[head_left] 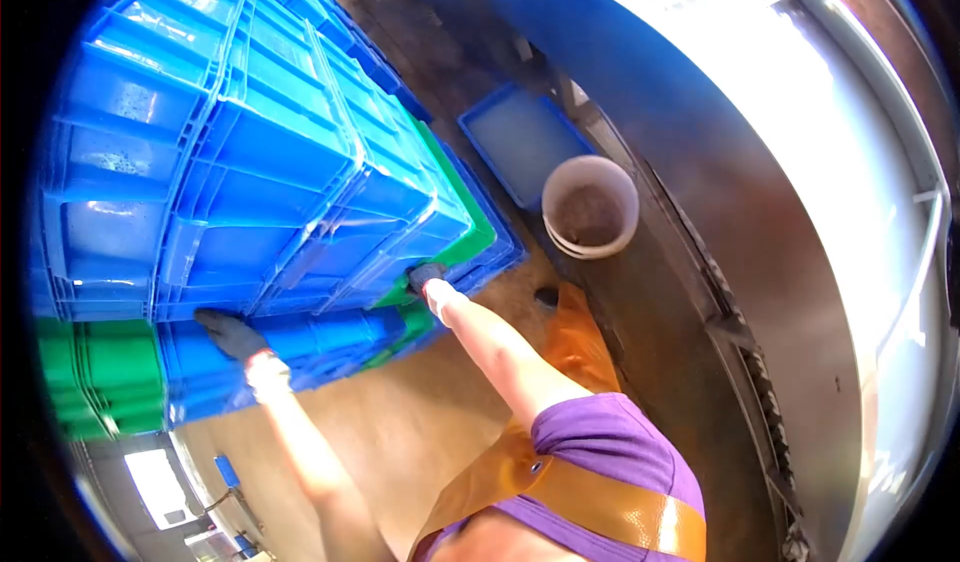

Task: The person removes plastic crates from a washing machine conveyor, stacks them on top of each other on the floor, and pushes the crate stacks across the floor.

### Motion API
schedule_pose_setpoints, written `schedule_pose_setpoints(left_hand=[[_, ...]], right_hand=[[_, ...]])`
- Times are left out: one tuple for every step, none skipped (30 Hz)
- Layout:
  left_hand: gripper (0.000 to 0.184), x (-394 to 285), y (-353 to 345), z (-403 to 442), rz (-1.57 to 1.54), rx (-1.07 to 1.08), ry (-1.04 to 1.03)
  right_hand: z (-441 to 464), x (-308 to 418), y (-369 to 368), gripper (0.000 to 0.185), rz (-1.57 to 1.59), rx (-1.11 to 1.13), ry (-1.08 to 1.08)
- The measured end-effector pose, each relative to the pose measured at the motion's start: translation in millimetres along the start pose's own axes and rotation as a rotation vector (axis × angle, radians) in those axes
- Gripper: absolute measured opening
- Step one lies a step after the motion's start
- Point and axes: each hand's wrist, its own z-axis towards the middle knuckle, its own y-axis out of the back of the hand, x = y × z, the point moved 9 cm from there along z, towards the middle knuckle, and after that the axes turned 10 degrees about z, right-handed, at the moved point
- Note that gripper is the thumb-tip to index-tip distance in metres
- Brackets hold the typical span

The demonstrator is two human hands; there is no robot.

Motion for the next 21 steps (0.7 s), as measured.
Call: schedule_pose_setpoints(left_hand=[[0.048, -21, 0, -28, 0.016, -0.011, -0.028], [0.046, -35, 2, -49, 0.029, -0.023, -0.053], [0.044, -43, 9, -66, 0.043, -0.047, -0.071], [0.042, -47, 18, -79, 0.058, -0.082, -0.083], [0.04, -45, 28, -85, 0.065, -0.115, -0.095], [0.036, -46, 30, -95, 0.287, -0.027, -0.19], [0.032, -34, 35, -115, 0.274, 0.033, -0.148], [0.028, -43, 30, -154, 0.266, 0.09, -0.104], [0.024, -34, 37, -189, 0.285, 0.039, -0.124], [0.02, -22, 48, -223, 0.305, -0.01, -0.144], [0.018, -14, 56, -253, 0.352, 0.059, -0.135], [0.018, -7, 67, -286, 0.402, 0.116, -0.116], [0.018, 11, 84, -314, 0.456, 0.178, -0.081], [0.018, 32, 101, -344, 0.505, 0.237, -0.047], [0.016, 53, 123, -371, 0.456, 0.186, 0.066], [0.015, 72, 144, -398, 0.407, 0.135, 0.176], [0.015, 88, 166, -425, 0.416, 0.108, 0.184], [0.015, 129, 175, -434, 0.368, 0.109, 0.194], [0.014, 138, 185, -450, 0.335, 0.086, 0.23], [0.014, 135, 190, -455, 0.341, 0.061, 0.249], [0.014, 132, 182, -460, 0.427, 0.175, 0.248]], right_hand=[[-1, 1, -4, 0.056, -0.015, -0.005, 0.017], [3, 2, -13, 0.057, -0.034, -0.01, 0.033], [17, -3, -21, 0.054, 0.044, -0.043, 0.026], [32, -8, -31, 0.05, 0.122, -0.077, 0.023], [31, -4, -24, 0.05, 0.103, -0.068, 0.035], [25, -2, -15, 0.049, 0.074, -0.072, 0.015], [18, -1, -7, 0.048, 0.044, -0.071, 0.002], [9, 0, -3, 0.047, 0.015, -0.064, -0.007], [1, 0, -1, 0.046, -0.015, -0.056, -0.012], [-2, -2, -3, 0.043, -0.034, -0.062, 0.015], [-5, -3, -4, 0.041, -0.054, -0.068, 0.043], [-13, -5, -1, 0.041, -0.004, -0.058, 0.046], [-22, -6, 4, 0.043, 0.046, -0.048, 0.048], [-18, -6, 4, 0.039, 0.081, -0.083, 0.014], [-22, -3, 4, 0.04, 0.057, -0.076, 0.04], [-27, -1, 5, 0.042, 0.034, -0.07, 0.066], [-13, -7, 1, 0.044, 0.186, -0.106, 0.007], [18, -14, -14, 0.047, 0.112, -0.134, 0.062], [46, -21, -30, 0.051, 0.037, -0.165, 0.116], [35, -16, -26, 0.051, 0.029, -0.168, 0.144], [24, -11, -23, 0.05, 0.021, -0.17, 0.173]])
